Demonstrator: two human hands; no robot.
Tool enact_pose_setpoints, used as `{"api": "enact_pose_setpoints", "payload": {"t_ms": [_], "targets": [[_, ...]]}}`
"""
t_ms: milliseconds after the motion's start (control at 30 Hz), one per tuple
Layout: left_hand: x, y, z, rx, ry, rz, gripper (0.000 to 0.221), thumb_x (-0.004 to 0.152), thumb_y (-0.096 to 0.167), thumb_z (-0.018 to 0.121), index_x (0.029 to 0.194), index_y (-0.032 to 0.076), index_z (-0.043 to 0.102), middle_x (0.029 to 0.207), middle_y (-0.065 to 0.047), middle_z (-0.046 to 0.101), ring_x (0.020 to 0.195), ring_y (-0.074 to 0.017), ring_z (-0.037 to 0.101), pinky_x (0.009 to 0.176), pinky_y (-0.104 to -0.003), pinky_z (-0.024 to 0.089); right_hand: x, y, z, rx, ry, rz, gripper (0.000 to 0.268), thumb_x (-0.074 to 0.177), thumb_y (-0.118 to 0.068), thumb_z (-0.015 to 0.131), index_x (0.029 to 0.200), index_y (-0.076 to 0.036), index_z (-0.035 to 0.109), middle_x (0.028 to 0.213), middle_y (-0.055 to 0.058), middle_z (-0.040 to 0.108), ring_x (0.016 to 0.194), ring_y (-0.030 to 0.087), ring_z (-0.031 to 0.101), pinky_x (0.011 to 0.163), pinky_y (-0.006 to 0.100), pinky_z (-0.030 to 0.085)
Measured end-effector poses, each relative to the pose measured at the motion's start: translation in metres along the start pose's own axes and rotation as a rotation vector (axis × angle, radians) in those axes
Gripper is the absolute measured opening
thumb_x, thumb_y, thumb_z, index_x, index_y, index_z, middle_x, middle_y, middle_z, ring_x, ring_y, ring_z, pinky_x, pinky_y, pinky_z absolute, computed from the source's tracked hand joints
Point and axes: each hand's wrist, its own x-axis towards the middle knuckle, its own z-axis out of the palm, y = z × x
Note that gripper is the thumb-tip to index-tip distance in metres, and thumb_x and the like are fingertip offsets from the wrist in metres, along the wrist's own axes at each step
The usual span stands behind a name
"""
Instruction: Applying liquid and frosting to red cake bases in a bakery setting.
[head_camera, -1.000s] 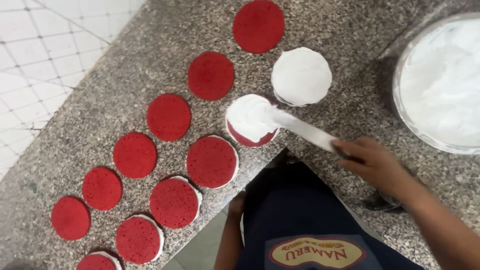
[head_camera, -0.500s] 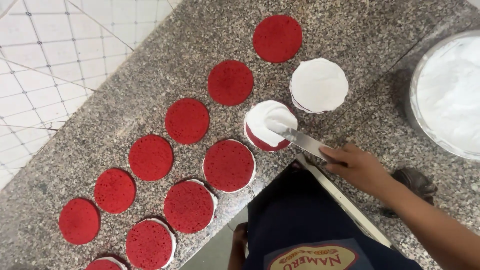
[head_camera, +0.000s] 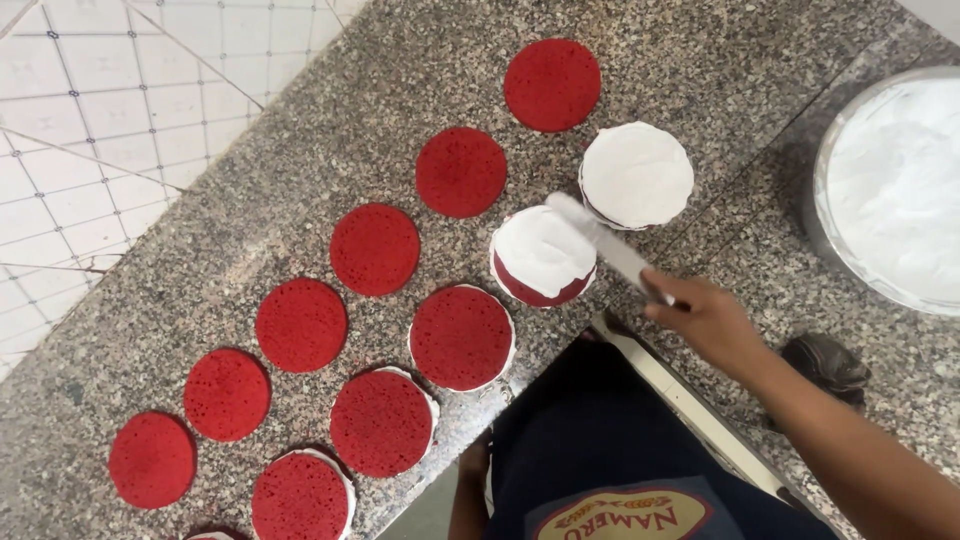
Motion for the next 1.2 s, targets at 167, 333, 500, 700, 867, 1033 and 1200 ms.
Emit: {"api": "enact_pose_setpoints", "payload": {"t_ms": [167, 333, 500, 700, 867, 1033, 1200], "targets": [[0.016, -0.017, -0.013, -0.064, 0.000, 0.000, 0.050, 0.094, 0.030, 0.065, 0.134, 0.000, 0.067, 0.123, -0.013, 0.072, 0.101, -0.0268, 0.066, 0.087, -0.041, 0.051, 0.007, 0.016, 0.010, 0.143, -0.026, 0.061, 0.043, 0.088, -0.031, 0.072, 0.130, -0.027, 0.073, 0.093, 0.004, 0.076, 0.072, 0.021, 0.062, 0.063, 0.035, 0.054], [0.023, -0.020, -0.025, 0.146, 0.075, -0.112, 0.049, 0.095, 0.035, 0.061, 0.135, 0.007, 0.069, 0.124, -0.007, 0.073, 0.104, -0.0234, 0.067, 0.090, -0.037, 0.050, -0.005, 0.024, 0.013, -0.465, 0.315, -0.209, 0.042, 0.091, -0.036, 0.068, 0.133, -0.030, 0.066, 0.092, 0.008, 0.064, 0.067, 0.023, 0.065, 0.057, 0.038, 0.054], [0.020, -0.019, -0.021, 0.121, 0.063, -0.122, 0.048, 0.095, 0.034, 0.063, 0.136, 0.008, 0.069, 0.124, -0.004, 0.074, 0.103, -0.0224, 0.067, 0.090, -0.034, 0.050, -0.002, 0.005, 0.018, -0.397, 0.345, -0.347, 0.047, 0.086, -0.036, 0.069, 0.133, -0.033, 0.066, 0.090, 0.008, 0.062, 0.068, 0.026, 0.064, 0.059, 0.040, 0.054], [0.010, -0.005, -0.014, 0.144, 0.089, -0.021, 0.044, 0.093, 0.027, 0.058, 0.132, 0.008, 0.069, 0.119, -0.008, 0.074, 0.093, -0.0236, 0.065, 0.082, -0.037, 0.050, -0.013, 0.017, 0.017, -0.310, 0.192, -0.050, 0.052, 0.089, -0.037, 0.069, 0.141, -0.034, 0.060, 0.089, 0.010, 0.059, 0.066, 0.027, 0.066, 0.062, 0.042, 0.056], [0.006, -0.010, -0.011, 0.157, 0.022, -0.085, 0.043, 0.099, 0.033, 0.058, 0.124, 0.002, 0.076, 0.116, -0.010, 0.076, 0.096, -0.0202, 0.067, 0.084, -0.034, 0.051, -0.020, 0.012, 0.030, -0.445, 0.244, -0.204, 0.046, 0.091, -0.040, 0.066, 0.136, -0.037, 0.062, 0.095, 0.007, 0.061, 0.074, 0.027, 0.066, 0.067, 0.042, 0.055], [0.012, -0.020, -0.020, 0.043, -0.002, 0.072, 0.040, 0.095, 0.027, 0.060, 0.121, 0.001, 0.074, 0.111, -0.012, 0.076, 0.095, -0.0242, 0.070, 0.082, -0.038, 0.055, -0.024, 0.016, 0.019, -0.394, 0.268, -0.174, 0.049, 0.091, -0.034, 0.067, 0.139, -0.029, 0.062, 0.096, 0.011, 0.062, 0.076, 0.027, 0.066, 0.065, 0.042, 0.055], [0.000, -0.008, -0.013, 0.159, 0.134, -0.111, 0.039, 0.096, 0.028, 0.062, 0.124, 0.003, 0.071, 0.113, -0.010, 0.074, 0.094, -0.0259, 0.065, 0.081, -0.038, 0.049, -0.030, 0.020, 0.010, 0.127, -0.098, 0.116, 0.052, 0.086, -0.028, 0.075, 0.137, -0.028, 0.068, 0.093, 0.009, 0.074, 0.071, 0.025, 0.061, 0.065, 0.039, 0.053]]}}
